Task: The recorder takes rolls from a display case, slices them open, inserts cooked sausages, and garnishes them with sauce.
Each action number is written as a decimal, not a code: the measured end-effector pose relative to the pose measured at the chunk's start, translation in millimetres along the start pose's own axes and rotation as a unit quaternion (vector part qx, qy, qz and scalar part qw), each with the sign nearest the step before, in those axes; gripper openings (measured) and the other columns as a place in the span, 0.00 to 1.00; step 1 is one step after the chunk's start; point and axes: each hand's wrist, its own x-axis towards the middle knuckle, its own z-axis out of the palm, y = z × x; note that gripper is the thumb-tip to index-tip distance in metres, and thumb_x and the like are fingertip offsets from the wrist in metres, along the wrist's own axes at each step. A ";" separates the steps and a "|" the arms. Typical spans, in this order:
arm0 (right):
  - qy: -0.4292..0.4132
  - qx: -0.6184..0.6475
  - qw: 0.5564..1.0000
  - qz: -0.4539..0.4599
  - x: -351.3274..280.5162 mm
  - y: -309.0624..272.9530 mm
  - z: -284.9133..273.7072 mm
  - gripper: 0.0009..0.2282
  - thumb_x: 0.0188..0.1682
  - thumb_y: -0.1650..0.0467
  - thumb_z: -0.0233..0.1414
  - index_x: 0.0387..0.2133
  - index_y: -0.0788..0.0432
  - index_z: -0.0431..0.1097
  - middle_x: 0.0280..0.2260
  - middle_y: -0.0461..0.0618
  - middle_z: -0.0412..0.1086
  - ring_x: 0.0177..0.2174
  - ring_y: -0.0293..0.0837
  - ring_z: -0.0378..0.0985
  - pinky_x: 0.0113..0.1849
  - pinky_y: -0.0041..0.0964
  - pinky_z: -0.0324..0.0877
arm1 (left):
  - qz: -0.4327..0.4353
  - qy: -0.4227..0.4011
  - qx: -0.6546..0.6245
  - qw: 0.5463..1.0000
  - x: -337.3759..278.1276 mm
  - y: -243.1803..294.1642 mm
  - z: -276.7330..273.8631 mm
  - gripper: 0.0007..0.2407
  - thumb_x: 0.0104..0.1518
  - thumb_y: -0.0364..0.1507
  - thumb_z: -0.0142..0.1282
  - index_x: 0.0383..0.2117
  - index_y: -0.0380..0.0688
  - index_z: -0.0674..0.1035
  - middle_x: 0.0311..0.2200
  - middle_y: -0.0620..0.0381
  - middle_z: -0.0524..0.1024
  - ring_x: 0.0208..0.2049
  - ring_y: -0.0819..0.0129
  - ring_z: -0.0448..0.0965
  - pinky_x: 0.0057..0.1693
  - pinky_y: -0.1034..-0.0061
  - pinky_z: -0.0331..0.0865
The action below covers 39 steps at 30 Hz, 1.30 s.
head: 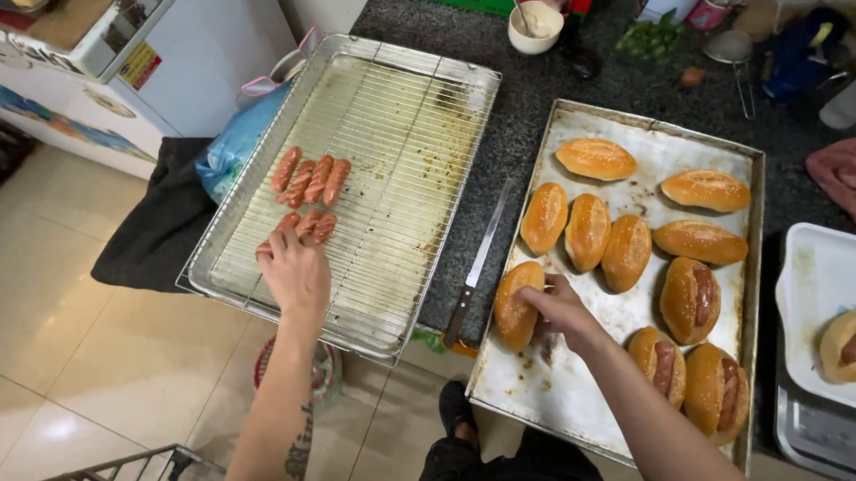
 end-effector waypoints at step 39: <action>-0.077 0.089 0.976 -0.182 -46.9 -14.3 -63.5 0.32 0.44 0.63 0.54 0.63 0.59 0.53 0.54 0.51 0.69 0.46 0.42 0.79 0.41 0.42 0.79 | -0.099 -0.238 -0.547 0.797 -27.7 219.3 -200.1 0.12 0.43 0.39 0.70 0.32 0.54 0.90 0.72 0.47 0.50 0.74 0.39 0.32 0.65 0.25 0.32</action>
